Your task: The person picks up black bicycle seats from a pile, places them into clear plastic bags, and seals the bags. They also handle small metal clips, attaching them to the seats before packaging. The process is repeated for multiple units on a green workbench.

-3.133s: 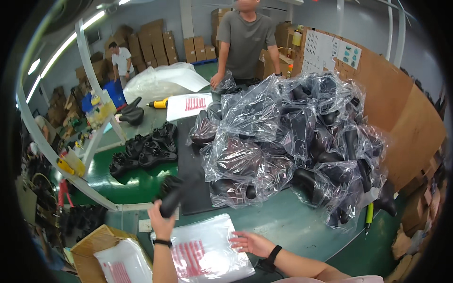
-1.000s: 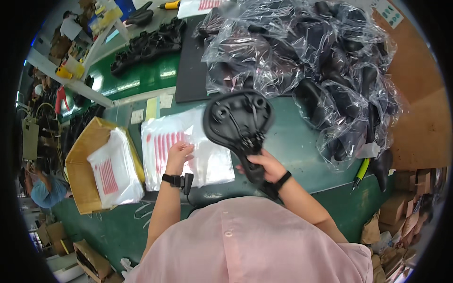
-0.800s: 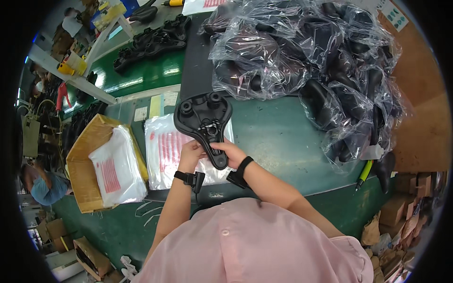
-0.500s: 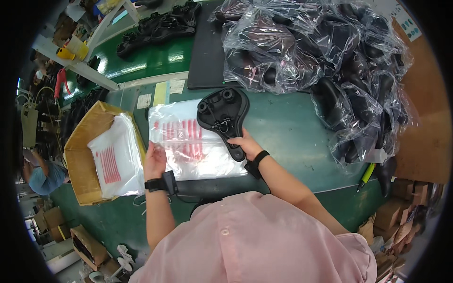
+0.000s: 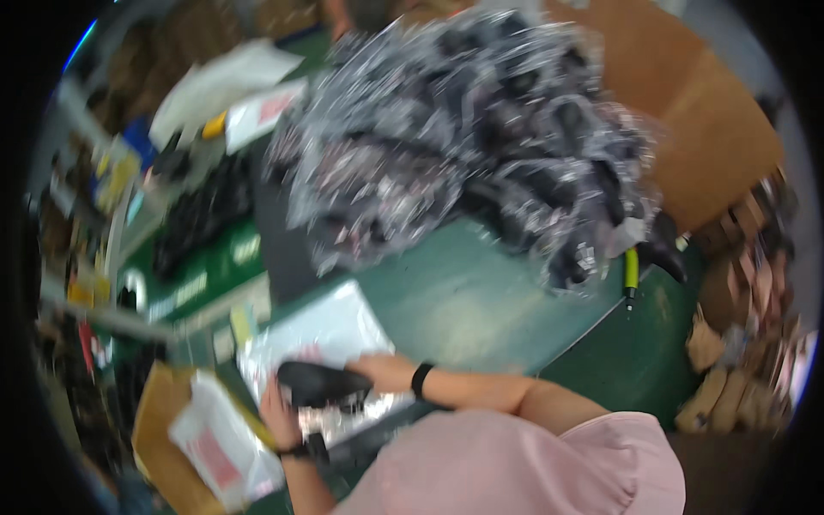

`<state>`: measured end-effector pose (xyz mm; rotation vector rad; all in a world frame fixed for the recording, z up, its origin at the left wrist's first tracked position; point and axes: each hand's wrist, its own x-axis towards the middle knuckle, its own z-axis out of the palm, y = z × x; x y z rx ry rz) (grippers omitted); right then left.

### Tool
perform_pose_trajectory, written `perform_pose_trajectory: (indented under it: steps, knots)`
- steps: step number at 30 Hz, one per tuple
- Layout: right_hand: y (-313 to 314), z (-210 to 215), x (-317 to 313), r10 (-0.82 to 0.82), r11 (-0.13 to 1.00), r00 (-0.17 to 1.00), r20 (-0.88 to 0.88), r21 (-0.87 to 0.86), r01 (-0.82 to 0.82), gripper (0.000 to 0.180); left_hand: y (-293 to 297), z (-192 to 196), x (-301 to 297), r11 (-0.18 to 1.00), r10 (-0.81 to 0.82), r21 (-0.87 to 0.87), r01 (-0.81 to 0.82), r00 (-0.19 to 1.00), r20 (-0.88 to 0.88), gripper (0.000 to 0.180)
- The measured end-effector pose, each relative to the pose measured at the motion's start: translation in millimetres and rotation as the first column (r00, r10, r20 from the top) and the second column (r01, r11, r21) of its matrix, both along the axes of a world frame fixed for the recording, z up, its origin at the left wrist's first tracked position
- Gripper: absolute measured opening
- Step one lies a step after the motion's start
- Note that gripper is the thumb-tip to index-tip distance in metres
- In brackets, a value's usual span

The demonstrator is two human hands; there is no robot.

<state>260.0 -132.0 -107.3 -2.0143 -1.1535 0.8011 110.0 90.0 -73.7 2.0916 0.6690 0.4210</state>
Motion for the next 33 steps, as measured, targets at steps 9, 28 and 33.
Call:
perform_pose_trajectory:
  steps: [9, 28, 33]
  knots:
    - [-20, 16, -10, -0.141, 0.918, 0.417, -0.898, 0.038, 0.394, 0.057, -60, 75, -3, 0.887, -0.441, 0.035, 0.461, 0.865, -0.238, 0.021]
    - [-175, 284, 380, -0.607, -0.009, 0.476, -0.636, 0.605, 0.796, 0.063, 57, 84, 66, 0.801, -0.16, -0.592, 0.089, 0.985, -0.07, 0.032]
    - [-50, 176, 284, -0.571, 0.549, 0.771, -0.283, 0.566, 0.614, 0.016, 189, 49, 114, 0.724, 0.121, -0.689, -0.028, 0.989, 0.088, 0.036]
